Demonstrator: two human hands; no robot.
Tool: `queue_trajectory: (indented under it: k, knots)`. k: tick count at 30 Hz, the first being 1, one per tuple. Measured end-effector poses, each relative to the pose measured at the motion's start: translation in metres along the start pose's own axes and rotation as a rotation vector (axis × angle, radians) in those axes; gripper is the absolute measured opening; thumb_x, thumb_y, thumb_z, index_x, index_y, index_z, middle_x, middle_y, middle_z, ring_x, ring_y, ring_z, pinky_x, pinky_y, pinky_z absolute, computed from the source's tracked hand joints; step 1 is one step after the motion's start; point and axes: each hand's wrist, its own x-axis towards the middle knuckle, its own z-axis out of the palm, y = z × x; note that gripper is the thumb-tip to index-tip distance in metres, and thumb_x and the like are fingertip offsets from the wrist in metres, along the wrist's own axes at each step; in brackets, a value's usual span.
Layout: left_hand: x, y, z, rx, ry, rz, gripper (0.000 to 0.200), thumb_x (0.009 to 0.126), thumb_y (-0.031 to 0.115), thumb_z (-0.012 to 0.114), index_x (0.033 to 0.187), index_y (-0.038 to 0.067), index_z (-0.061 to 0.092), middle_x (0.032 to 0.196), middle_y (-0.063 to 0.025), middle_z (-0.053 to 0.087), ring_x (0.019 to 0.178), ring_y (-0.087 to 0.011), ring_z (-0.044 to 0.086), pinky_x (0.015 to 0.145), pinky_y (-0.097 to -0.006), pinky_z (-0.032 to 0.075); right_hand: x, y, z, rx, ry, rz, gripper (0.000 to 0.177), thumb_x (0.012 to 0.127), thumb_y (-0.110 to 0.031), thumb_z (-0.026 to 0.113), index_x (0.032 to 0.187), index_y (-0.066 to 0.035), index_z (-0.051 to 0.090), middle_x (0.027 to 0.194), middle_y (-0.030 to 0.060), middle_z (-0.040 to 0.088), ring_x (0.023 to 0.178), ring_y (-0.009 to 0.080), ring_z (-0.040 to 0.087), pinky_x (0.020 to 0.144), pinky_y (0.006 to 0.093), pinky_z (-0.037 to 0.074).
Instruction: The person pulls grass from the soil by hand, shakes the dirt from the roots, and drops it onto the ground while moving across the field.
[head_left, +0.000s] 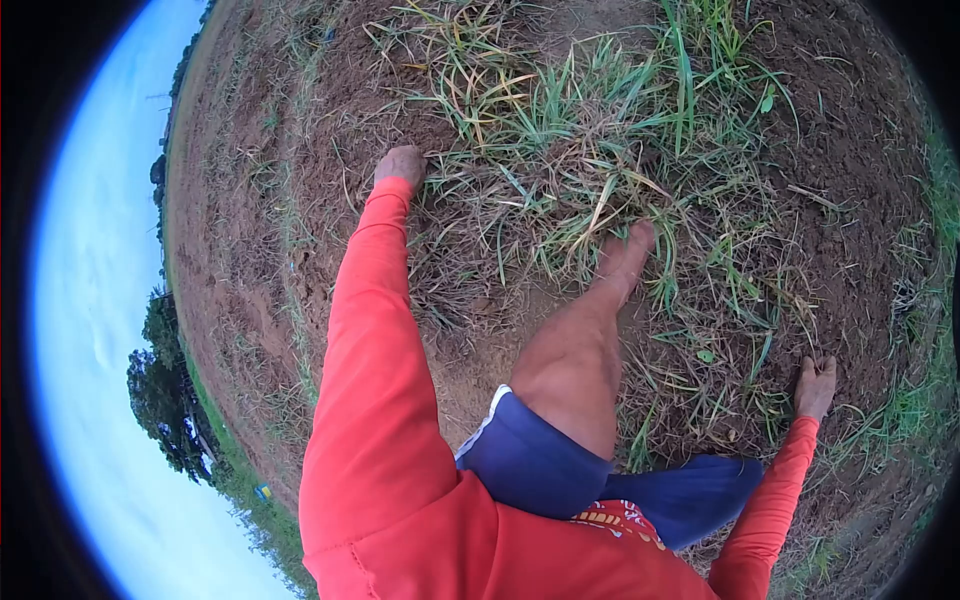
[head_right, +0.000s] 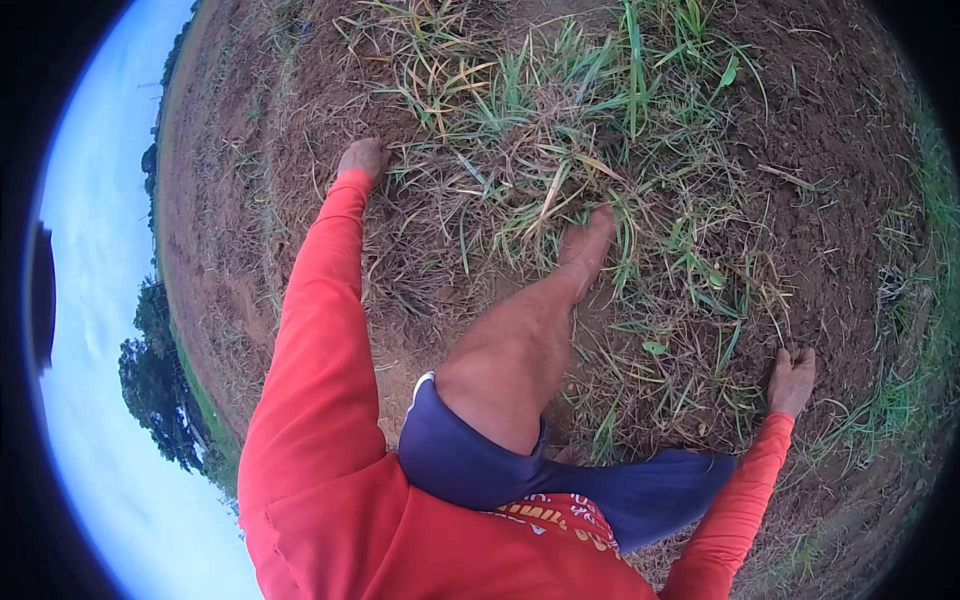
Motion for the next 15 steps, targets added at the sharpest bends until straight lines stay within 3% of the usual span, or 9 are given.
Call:
queue_trajectory:
  k: [6, 9, 12, 15]
  knots:
    - [-0.002, -0.014, -0.010, -0.019, 0.059, -0.047, 0.032, 0.096, 0.035, 0.061, 0.110, 0.009, 0.075, 0.111, -0.0205, 0.073, 0.107, -0.0403, 0.070, 0.095, -0.0499, 0.056, 0.002, 0.008, 0.001, 0.000, -0.035, -0.009, 0.030, 0.094, -0.030, 0.067, 0.096, -0.003, 0.054, 0.089, 0.0178, 0.062, 0.083, 0.0335, 0.058, 0.083, 0.0437, 0.047]
    - [-0.020, -0.032, -0.041, -0.005, 0.067, -0.081, 0.035, 0.096, 0.039, 0.061, 0.112, 0.011, 0.075, 0.112, -0.0191, 0.074, 0.109, -0.0396, 0.069, 0.096, -0.0495, 0.055, 0.000, 0.000, 0.001, -0.030, 0.020, -0.002, 0.026, 0.091, -0.021, 0.069, 0.091, -0.001, 0.053, 0.086, 0.0167, 0.060, 0.079, 0.0313, 0.056, 0.081, 0.0428, 0.048]
    - [-0.038, -0.052, -0.070, 0.020, 0.077, -0.124, 0.035, 0.096, 0.040, 0.062, 0.118, 0.016, 0.075, 0.115, -0.0176, 0.074, 0.112, -0.0395, 0.069, 0.098, -0.0495, 0.055, -0.002, -0.008, -0.002, 0.001, 0.001, 0.043, 0.027, 0.091, -0.023, 0.068, 0.090, -0.001, 0.053, 0.085, 0.0167, 0.060, 0.078, 0.0319, 0.056, 0.080, 0.0434, 0.048]
    - [-0.056, -0.084, -0.092, -0.181, 0.177, -0.144, 0.037, 0.096, 0.042, 0.062, 0.120, 0.016, 0.074, 0.119, -0.0185, 0.072, 0.112, -0.0402, 0.068, 0.099, -0.0491, 0.054, -0.002, -0.008, -0.001, 0.022, 0.004, 0.024, 0.028, 0.090, -0.023, 0.069, 0.089, -0.001, 0.053, 0.085, 0.0169, 0.060, 0.078, 0.0328, 0.056, 0.079, 0.0442, 0.047]
